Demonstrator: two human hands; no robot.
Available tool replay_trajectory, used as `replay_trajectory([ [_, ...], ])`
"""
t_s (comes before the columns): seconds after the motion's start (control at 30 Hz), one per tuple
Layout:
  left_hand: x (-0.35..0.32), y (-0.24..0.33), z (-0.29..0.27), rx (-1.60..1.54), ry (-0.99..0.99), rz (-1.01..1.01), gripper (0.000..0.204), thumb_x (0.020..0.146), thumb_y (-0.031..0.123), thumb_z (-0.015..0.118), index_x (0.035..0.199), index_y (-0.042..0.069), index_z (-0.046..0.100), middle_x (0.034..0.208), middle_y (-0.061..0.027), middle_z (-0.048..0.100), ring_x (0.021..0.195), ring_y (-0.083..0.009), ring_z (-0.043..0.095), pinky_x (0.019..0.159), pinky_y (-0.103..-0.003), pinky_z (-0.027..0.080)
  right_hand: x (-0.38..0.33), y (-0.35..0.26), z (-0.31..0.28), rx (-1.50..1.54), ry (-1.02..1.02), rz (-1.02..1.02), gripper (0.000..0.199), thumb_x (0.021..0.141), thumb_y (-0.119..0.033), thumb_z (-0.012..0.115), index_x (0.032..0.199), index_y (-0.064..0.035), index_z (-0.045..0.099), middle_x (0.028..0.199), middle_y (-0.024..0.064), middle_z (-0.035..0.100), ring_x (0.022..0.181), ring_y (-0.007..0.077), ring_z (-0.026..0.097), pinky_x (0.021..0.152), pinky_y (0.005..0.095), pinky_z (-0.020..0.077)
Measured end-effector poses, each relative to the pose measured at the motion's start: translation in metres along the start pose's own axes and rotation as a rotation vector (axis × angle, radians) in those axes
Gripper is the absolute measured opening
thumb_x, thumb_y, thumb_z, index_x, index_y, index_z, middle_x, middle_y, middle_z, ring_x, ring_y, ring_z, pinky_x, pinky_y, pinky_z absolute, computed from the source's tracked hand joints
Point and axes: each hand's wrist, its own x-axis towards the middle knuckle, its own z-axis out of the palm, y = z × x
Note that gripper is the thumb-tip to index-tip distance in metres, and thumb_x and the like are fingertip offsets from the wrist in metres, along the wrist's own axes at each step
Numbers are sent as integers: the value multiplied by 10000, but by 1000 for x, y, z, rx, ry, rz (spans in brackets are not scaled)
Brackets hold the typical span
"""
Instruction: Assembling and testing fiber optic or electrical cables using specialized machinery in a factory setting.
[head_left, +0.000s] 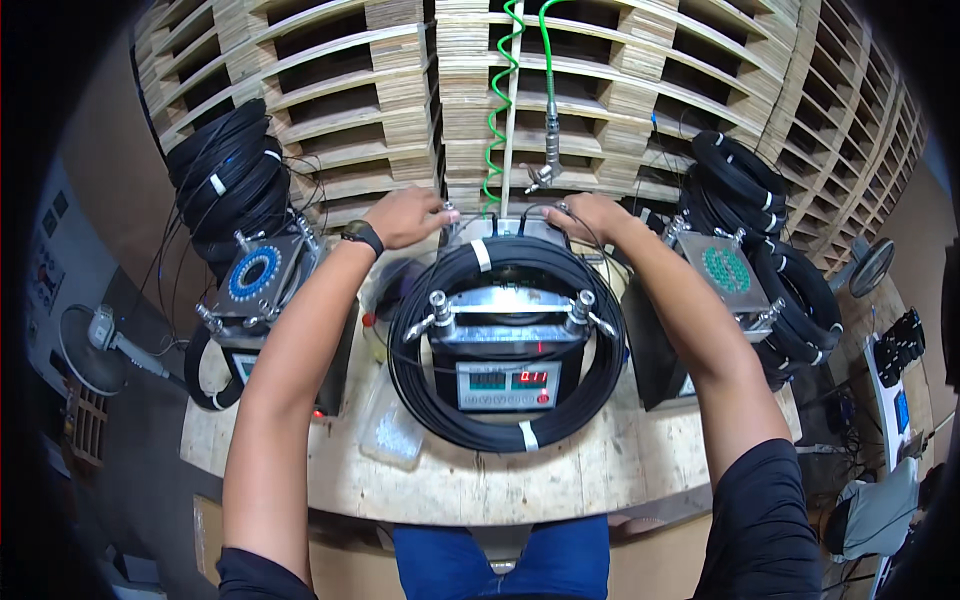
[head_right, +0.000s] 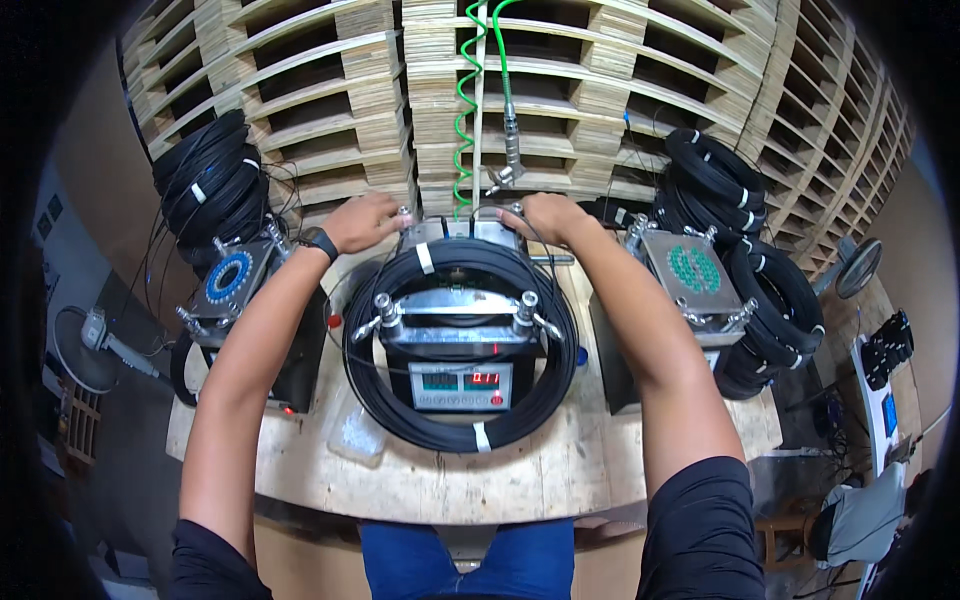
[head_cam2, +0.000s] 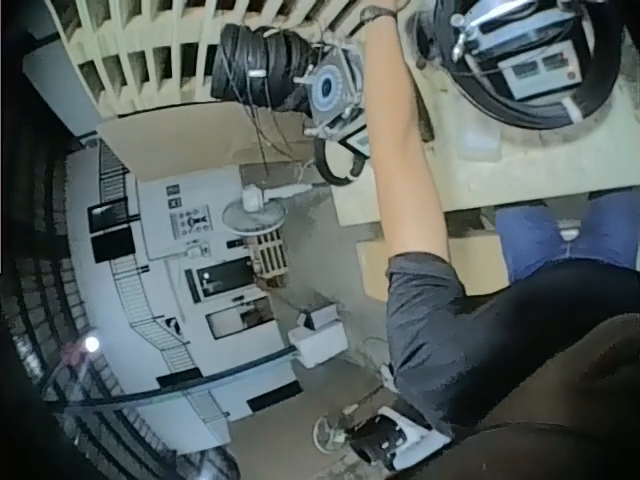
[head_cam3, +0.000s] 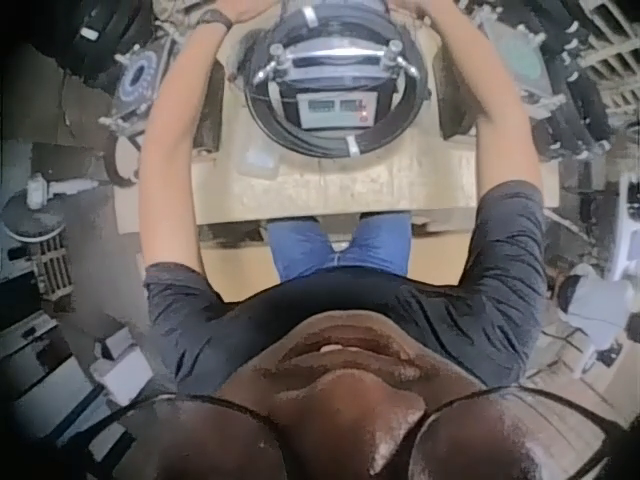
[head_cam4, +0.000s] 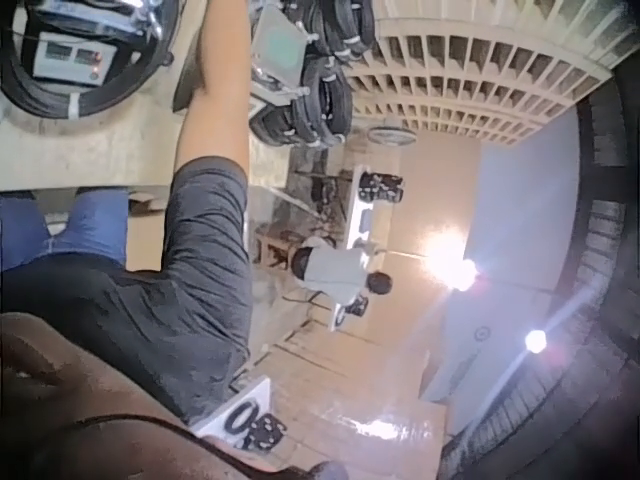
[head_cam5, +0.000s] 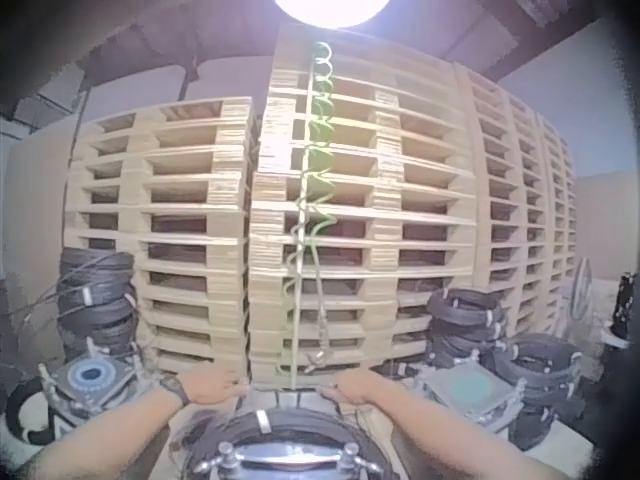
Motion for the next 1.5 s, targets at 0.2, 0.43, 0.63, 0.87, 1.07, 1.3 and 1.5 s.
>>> replay_trajectory([
  [0.2,23,1,32,-104,96,-129,746,955,610,482,680,-60,656,727,-321,625,752,-476,632,717,-551,486,24,17,22,-123,189,-127,777,987,-611,405,628,14,696,701,294,648,717,468,664,749,515,554],
  [0.43,29,4,36,-116,184,-187,781,934,576,522,524,-89,513,521,-303,465,528,-476,528,578,-574,402,21,10,16,-78,153,-75,786,990,-617,398,661,28,701,729,307,657,747,475,667,750,519,552],
  [0.63,24,19,23,-73,65,-379,726,927,580,501,624,-55,678,646,-307,613,668,-463,644,700,-526,524,11,-6,8,-68,101,88,775,986,-637,396,763,18,745,810,297,689,840,465,687,823,503,557],
  [0.87,21,23,24,-75,62,-408,757,932,617,478,670,-58,698,710,-311,648,725,-462,668,732,-526,536,6,-9,10,-13,85,180,759,949,-668,443,848,14,763,941,310,702,953,459,683,896,504,540],
  [1.07,17,25,17,-83,2,-413,818,941,664,442,651,-61,687,689,-306,636,704,-458,658,699,-533,520,0,-14,10,68,99,220,742,925,-681,484,900,3,769,983,303,706,995,447,682,914,499,538],
  [1.3,13,28,28,-175,83,-415,797,957,628,461,634,-81,632,669,-319,591,683,-484,620,681,-529,491,3,-8,33,139,157,265,641,944,-607,499,965,-21,759,988,270,706,980,446,672,890,493,532],
  [1.5,15,12,44,-266,210,-182,642,1007,511,526,894,-113,619,904,-364,596,852,-455,596,748,-508,430,9,7,58,350,520,-41,339,906,-382,615,1004,-69,701,887,211,670,885,417,654,791,485,511],
])
